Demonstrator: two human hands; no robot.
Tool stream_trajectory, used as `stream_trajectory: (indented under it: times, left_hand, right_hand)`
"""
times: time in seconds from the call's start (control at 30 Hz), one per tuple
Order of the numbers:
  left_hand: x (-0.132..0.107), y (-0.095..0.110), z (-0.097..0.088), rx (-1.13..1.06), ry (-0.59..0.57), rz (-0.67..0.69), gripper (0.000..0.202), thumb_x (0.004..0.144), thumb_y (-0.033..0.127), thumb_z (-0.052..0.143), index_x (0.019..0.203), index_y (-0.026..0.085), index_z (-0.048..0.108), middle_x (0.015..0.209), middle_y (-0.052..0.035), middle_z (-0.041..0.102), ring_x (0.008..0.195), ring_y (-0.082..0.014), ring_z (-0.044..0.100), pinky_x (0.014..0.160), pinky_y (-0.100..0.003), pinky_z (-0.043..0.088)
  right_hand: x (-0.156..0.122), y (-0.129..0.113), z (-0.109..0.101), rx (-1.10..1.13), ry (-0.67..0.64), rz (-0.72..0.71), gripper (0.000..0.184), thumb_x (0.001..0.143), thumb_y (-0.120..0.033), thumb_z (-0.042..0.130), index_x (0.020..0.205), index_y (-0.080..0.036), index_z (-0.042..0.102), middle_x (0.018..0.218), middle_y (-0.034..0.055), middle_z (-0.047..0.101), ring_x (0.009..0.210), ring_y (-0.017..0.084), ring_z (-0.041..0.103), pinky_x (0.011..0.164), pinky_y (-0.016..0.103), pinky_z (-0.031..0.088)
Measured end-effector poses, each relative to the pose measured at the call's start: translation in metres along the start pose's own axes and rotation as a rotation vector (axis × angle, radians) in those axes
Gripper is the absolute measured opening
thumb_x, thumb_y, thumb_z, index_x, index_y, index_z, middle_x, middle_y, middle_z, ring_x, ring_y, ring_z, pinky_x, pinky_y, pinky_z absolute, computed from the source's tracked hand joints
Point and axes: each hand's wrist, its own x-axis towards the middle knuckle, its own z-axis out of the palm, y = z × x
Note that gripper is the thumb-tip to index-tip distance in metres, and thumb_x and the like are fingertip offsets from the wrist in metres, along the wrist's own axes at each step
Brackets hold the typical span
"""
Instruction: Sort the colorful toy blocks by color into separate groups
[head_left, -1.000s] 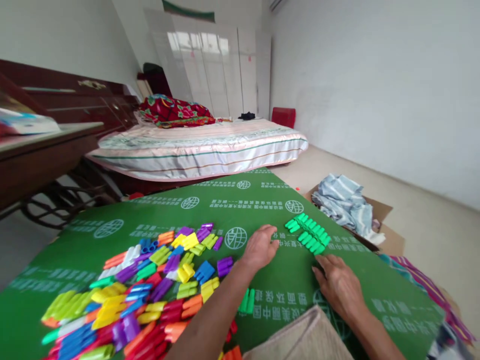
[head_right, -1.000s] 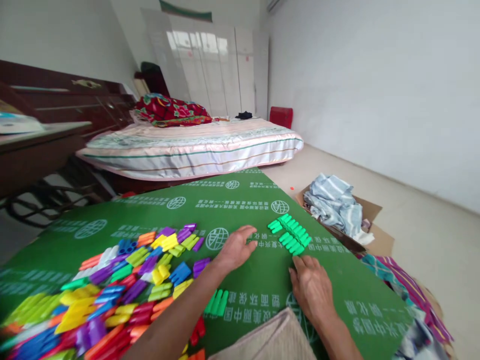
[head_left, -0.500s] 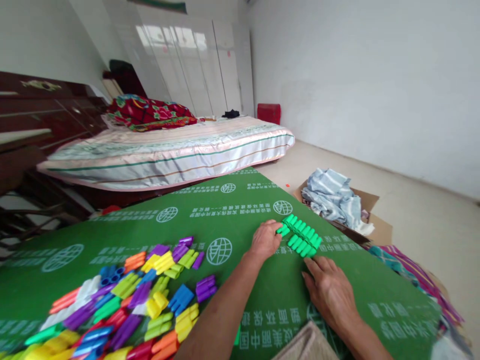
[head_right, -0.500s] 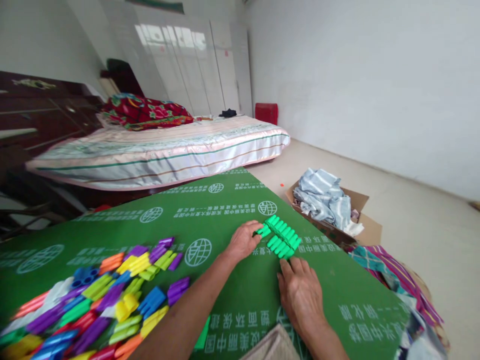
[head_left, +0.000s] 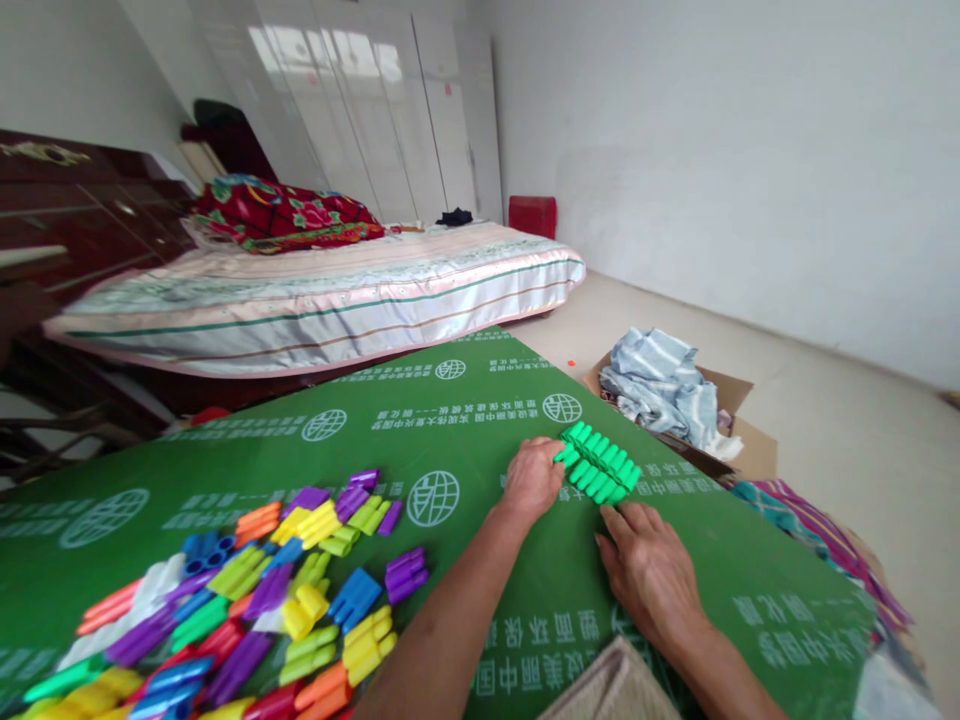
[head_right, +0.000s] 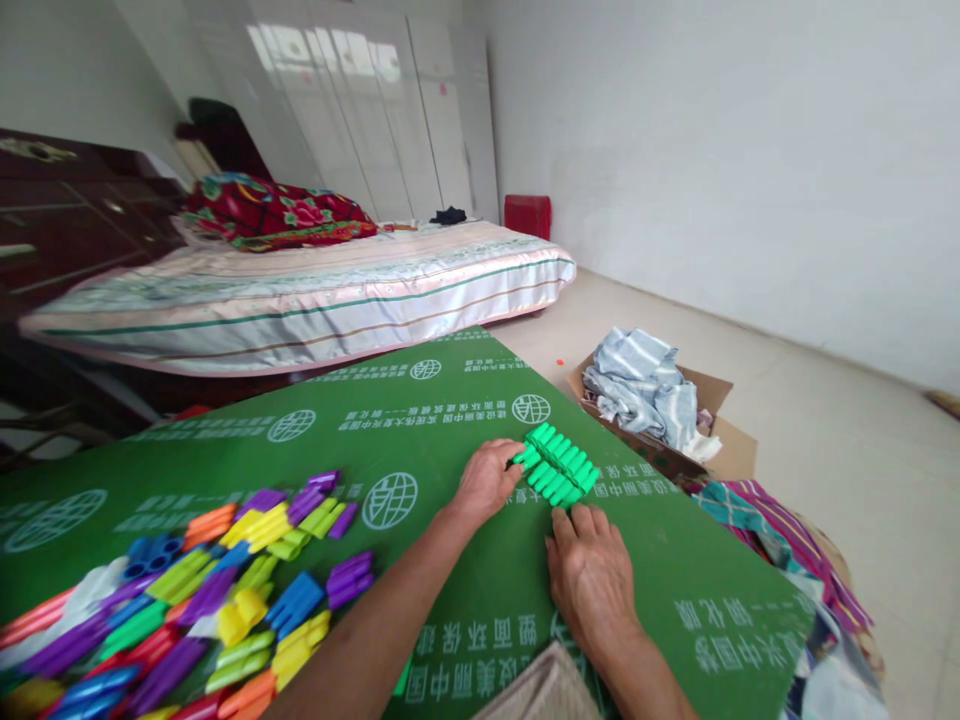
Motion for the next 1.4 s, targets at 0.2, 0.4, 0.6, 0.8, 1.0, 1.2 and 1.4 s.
stream_trajectory:
  times: [0.2,0.4,0.6,0.8,1.0,1.2,1.4]
  left_hand:
    - [-0.002,0.005,0.000,0.019,-0.007,-0.001,0.024,0.081,0.017,0.057,0.101,0.023,0.068,0.107,-0.0039,0.067,0.101,-0.0198,0.058,0.093,-0.031,0.046]
    - [-0.004,0.008,-0.001,0.037,-0.012,-0.010,0.022,0.082,0.018,0.057,0.101,0.022,0.067,0.107,-0.0049,0.066,0.100,-0.0206,0.057,0.092,-0.032,0.046]
    - [-0.005,0.010,-0.003,0.050,-0.014,-0.016,0.024,0.082,0.019,0.056,0.104,0.022,0.065,0.110,-0.0048,0.065,0.103,-0.0210,0.056,0.094,-0.033,0.046]
    - [-0.007,0.011,-0.004,0.068,-0.017,-0.026,0.025,0.081,0.019,0.056,0.105,0.022,0.064,0.112,-0.0041,0.065,0.105,-0.0206,0.056,0.095,-0.032,0.046]
    - [-0.014,0.013,-0.011,0.096,-0.017,-0.048,0.024,0.081,0.020,0.056,0.104,0.019,0.063,0.110,-0.0063,0.065,0.105,-0.0222,0.057,0.095,-0.034,0.048]
    - [-0.045,0.004,-0.048,0.131,-0.026,-0.046,0.020,0.083,0.023,0.055,0.101,0.019,0.064,0.109,-0.0066,0.065,0.107,-0.0221,0.058,0.098,-0.036,0.048]
    - [-0.127,-0.009,-0.106,0.157,-0.047,-0.045,0.021,0.084,0.023,0.056,0.103,0.018,0.062,0.110,-0.0082,0.065,0.109,-0.0227,0.059,0.098,-0.037,0.048]
  right_hand:
    - [0.001,-0.001,-0.001,0.008,-0.006,-0.004,0.029,0.092,-0.021,0.046,0.109,-0.016,0.069,0.098,0.0112,0.067,0.095,0.024,0.057,0.082,0.035,0.045]
    - [0.001,0.000,0.001,0.029,0.007,-0.004,0.028,0.092,-0.021,0.046,0.107,-0.015,0.069,0.095,0.0115,0.066,0.093,0.024,0.056,0.081,0.035,0.044]
    - [0.000,0.001,0.004,0.036,0.034,-0.017,0.026,0.091,-0.021,0.049,0.106,-0.016,0.070,0.094,0.0110,0.066,0.092,0.023,0.055,0.081,0.034,0.044]
    - [0.000,0.002,0.003,0.027,0.024,-0.033,0.026,0.091,-0.021,0.050,0.107,-0.017,0.070,0.093,0.0102,0.065,0.090,0.023,0.056,0.080,0.034,0.043]
    - [-0.001,0.002,0.001,-0.002,0.031,-0.050,0.025,0.092,-0.022,0.049,0.105,-0.018,0.070,0.093,0.0101,0.066,0.089,0.023,0.057,0.077,0.034,0.044]
    - [-0.007,0.009,0.003,0.021,0.021,-0.090,0.029,0.093,-0.022,0.046,0.108,-0.016,0.069,0.097,0.0107,0.067,0.094,0.025,0.058,0.082,0.036,0.046]
    - [-0.022,0.029,0.009,0.129,0.035,-0.176,0.037,0.093,-0.030,0.040,0.110,-0.011,0.067,0.108,0.0122,0.068,0.100,0.026,0.060,0.088,0.038,0.049]
